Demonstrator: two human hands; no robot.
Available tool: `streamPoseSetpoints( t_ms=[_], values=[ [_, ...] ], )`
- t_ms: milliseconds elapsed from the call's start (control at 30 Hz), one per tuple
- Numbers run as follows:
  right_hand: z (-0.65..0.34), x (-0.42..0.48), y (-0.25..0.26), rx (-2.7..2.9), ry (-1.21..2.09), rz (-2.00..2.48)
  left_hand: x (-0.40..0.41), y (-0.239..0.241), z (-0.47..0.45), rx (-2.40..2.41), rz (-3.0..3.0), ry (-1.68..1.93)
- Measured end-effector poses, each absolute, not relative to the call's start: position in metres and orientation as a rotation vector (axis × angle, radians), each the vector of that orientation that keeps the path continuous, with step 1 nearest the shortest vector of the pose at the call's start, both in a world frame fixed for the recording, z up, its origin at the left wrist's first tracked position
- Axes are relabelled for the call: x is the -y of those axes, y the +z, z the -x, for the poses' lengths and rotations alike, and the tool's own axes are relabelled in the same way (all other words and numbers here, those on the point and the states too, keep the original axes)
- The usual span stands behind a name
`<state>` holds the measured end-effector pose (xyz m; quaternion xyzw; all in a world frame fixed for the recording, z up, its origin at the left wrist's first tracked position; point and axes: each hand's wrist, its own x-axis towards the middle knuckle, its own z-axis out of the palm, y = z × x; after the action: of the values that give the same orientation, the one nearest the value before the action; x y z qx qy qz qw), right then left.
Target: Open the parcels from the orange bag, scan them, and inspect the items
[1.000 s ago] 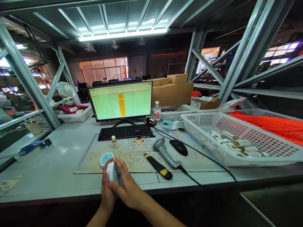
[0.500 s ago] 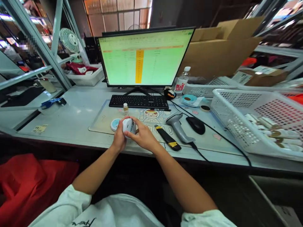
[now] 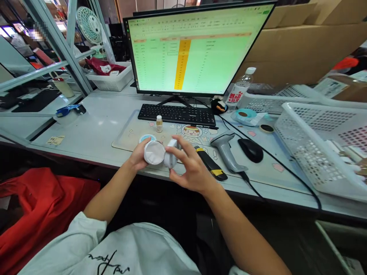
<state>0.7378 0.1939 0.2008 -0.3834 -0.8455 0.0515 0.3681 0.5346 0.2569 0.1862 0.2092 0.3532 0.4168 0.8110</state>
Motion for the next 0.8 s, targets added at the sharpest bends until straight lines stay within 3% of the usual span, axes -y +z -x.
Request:
streamPoseSetpoints(
  t_ms=[233, 467, 800],
  values=[
    [-0.747, -0.239, 0.165, 2.172, 0.339, 1.751, -0.241, 0.182, -0.528, -0.598, -0.567, 1.082],
    [-0.697, -0.199, 0.188, 1.977, 0.183, 1.018, -0.224, 0.176, -0.529, -0.560, -0.697, 1.281],
    [-0.684, -0.158, 0.198, 2.035, 0.171, 0.809, -0.202, 0.191, -0.520, -0.485, -0.690, 1.298]
  ],
)
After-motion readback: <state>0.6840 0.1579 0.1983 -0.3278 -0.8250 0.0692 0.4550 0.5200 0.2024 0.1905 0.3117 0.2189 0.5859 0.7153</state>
